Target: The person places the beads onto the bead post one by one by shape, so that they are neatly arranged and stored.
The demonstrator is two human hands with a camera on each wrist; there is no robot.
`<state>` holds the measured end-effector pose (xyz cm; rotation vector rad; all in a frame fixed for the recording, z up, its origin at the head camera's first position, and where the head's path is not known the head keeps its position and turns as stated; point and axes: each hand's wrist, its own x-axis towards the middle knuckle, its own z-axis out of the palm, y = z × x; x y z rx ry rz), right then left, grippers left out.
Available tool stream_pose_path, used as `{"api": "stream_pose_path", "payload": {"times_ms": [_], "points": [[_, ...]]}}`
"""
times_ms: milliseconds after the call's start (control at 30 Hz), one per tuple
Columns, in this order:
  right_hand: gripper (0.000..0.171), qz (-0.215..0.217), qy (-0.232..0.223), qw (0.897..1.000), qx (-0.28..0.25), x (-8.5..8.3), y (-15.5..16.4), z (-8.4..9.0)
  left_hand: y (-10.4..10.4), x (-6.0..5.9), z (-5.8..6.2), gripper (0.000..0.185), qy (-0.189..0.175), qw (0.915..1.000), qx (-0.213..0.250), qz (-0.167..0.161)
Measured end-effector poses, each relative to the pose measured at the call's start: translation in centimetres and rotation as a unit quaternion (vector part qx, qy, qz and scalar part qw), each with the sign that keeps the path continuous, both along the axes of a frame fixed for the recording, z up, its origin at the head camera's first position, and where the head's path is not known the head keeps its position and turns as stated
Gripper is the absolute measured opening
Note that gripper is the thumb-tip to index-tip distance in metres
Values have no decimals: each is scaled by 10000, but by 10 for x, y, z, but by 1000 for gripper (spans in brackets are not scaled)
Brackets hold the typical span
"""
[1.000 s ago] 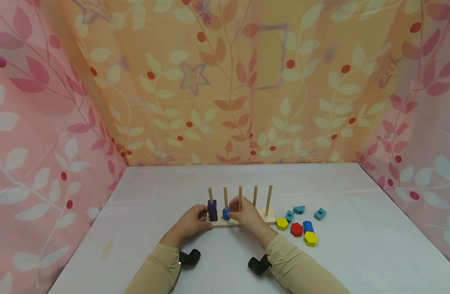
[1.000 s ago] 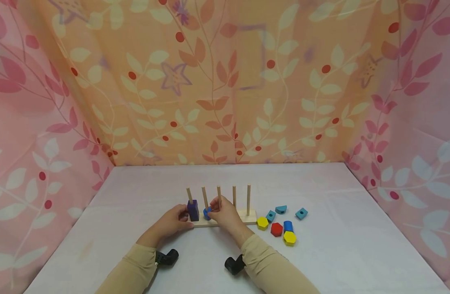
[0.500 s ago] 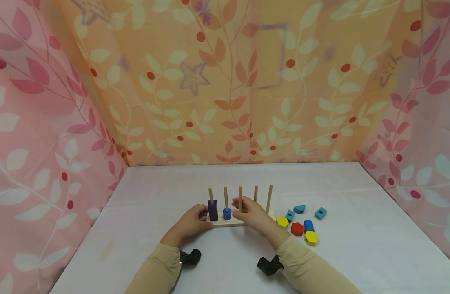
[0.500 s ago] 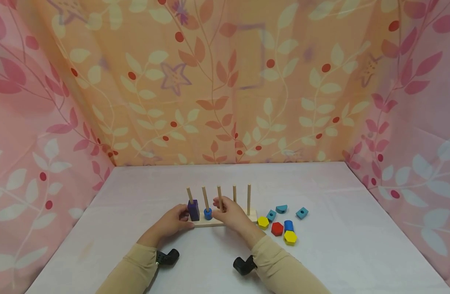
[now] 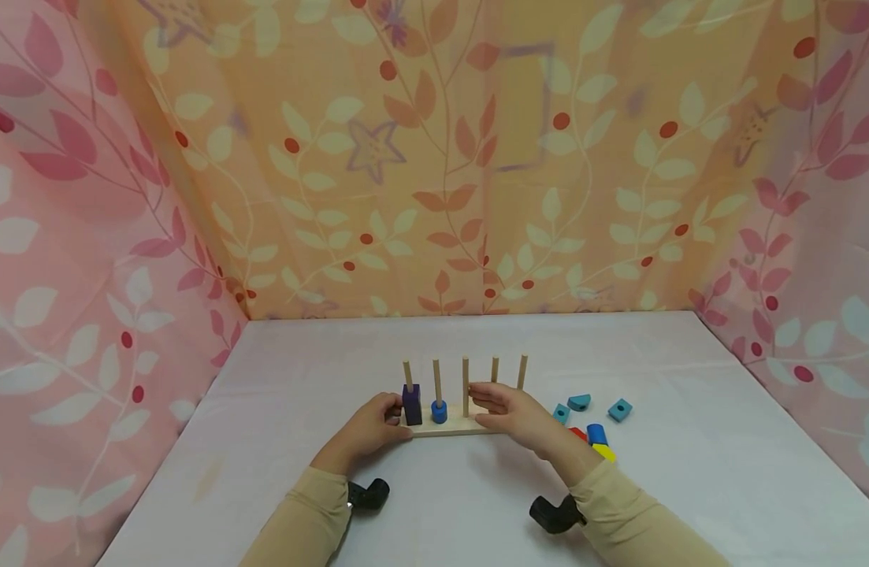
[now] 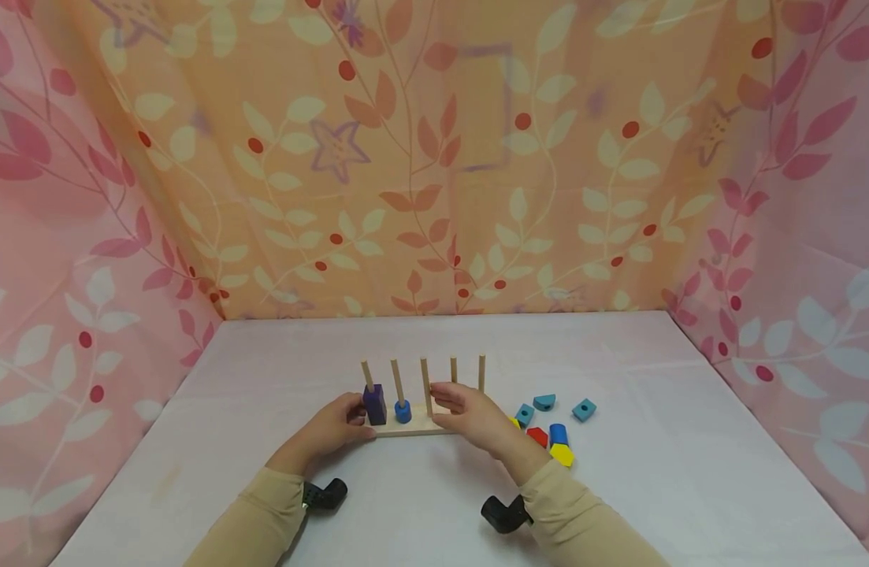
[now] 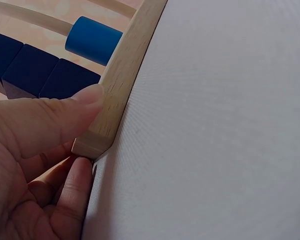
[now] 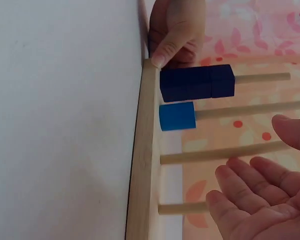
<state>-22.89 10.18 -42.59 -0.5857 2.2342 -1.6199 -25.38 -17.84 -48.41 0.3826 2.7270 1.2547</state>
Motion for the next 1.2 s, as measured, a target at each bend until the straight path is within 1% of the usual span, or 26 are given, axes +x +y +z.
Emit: {"api": "stream_pose_path", "payload": {"times_ms": [200, 333, 433, 567, 700, 900, 967, 1067, 1200], "points": [[36, -150, 108, 9998, 46, -1, 27, 6, 0, -2, -1, 44, -26, 10000, 21, -15], [33, -304, 177, 9992, 215, -4, 51, 8, -1, -2, -4, 44, -74, 9999, 70, 8], [31, -637, 169, 9969, 441, -6, 70, 10, -1, -2, -5, 45, -91, 9999, 86, 6], [32, -1136, 123, 9884, 1004, -9, 96, 9, -1, -2, -5, 44, -102, 9999, 89, 18], [32, -1428, 6, 9769, 1590, -9, 119, 4, -1, -2, -4, 44, -104, 9999, 135, -27], [29, -1524, -60, 9637, 2193, -6, 142, -5, -1, -4, -5, 44, -107, 9998, 156, -56], [30, -1551, -113, 9606, 2304, -5, 148, -9, -1, -4, -5, 45, -110, 9998, 158, -31], [32, -1561, -211, 9592, 2349, -4, 154, -16, -2, -5, -6, 45, -102, 9998, 159, -14], [36, -1590, -521, 9576, 2345, -3, 157, -24, -2, -4, -7, 45, -60, 9999, 112, -29]]}}
